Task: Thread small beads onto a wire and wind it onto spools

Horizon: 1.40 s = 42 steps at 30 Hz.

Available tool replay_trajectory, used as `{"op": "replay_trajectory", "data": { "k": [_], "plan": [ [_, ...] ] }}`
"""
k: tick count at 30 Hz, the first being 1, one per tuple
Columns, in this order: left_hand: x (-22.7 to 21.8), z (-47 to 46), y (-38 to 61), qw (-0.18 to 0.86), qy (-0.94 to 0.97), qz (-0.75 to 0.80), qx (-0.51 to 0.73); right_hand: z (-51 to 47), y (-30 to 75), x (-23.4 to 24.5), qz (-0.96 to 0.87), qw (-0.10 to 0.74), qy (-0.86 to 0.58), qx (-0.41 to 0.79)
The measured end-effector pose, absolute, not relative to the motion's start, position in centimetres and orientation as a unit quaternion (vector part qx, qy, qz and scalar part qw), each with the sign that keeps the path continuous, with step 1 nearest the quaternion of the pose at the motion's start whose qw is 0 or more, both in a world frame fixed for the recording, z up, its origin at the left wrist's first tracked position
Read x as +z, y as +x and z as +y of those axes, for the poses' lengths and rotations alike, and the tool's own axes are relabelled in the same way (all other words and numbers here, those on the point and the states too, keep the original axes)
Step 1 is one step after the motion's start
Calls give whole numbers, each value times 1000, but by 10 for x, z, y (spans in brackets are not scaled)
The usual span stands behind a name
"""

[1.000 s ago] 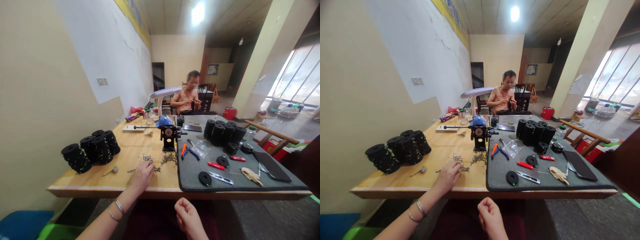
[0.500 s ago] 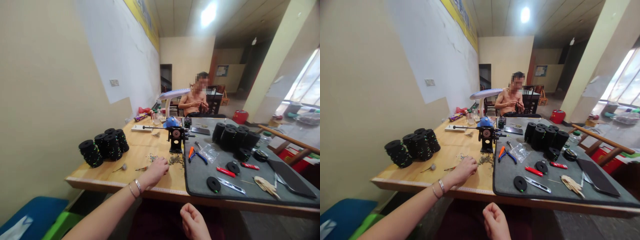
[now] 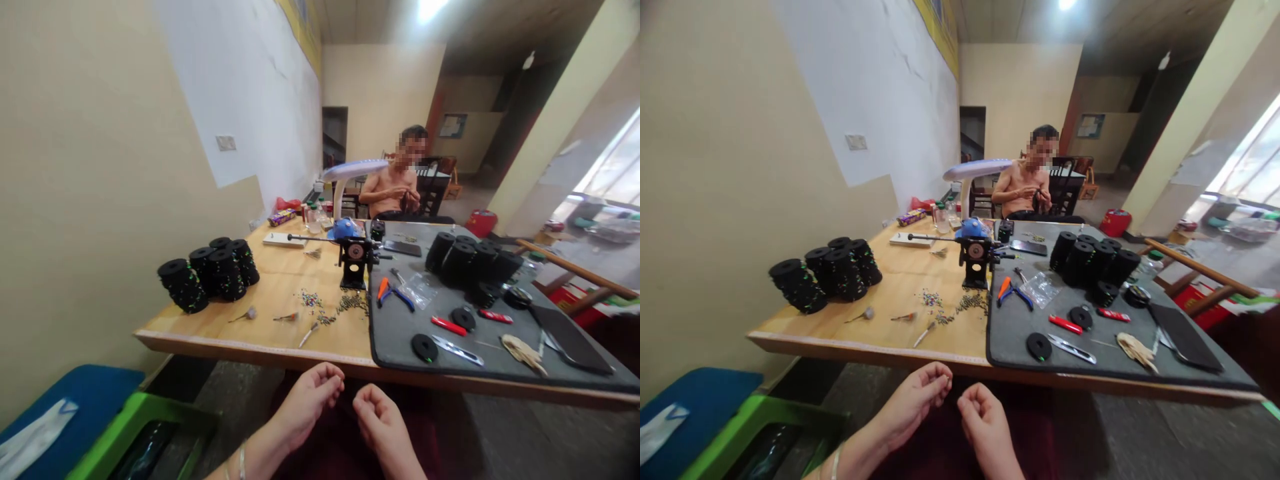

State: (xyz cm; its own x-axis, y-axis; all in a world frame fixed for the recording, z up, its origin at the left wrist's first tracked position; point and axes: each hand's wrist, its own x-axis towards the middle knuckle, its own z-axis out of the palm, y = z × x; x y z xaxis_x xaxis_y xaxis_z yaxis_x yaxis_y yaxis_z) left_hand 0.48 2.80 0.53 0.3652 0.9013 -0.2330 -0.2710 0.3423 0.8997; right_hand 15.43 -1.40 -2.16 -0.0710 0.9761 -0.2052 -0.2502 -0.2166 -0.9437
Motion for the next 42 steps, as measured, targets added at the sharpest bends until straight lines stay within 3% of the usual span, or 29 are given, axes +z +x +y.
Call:
{"op": "replay_trajectory", "data": {
  "k": [4,13,42],
  "plan": [
    [-15,20,4,837,185,354,374,-18,145,-14,-426,480,-467,608],
    [-29,21,4,867,27,348,354,-15,139,-22,-475,460,-486,571],
    [-28,23,4,867,4,353,351,-11,134,-22,-476,432,-506,575]
  ]
}}
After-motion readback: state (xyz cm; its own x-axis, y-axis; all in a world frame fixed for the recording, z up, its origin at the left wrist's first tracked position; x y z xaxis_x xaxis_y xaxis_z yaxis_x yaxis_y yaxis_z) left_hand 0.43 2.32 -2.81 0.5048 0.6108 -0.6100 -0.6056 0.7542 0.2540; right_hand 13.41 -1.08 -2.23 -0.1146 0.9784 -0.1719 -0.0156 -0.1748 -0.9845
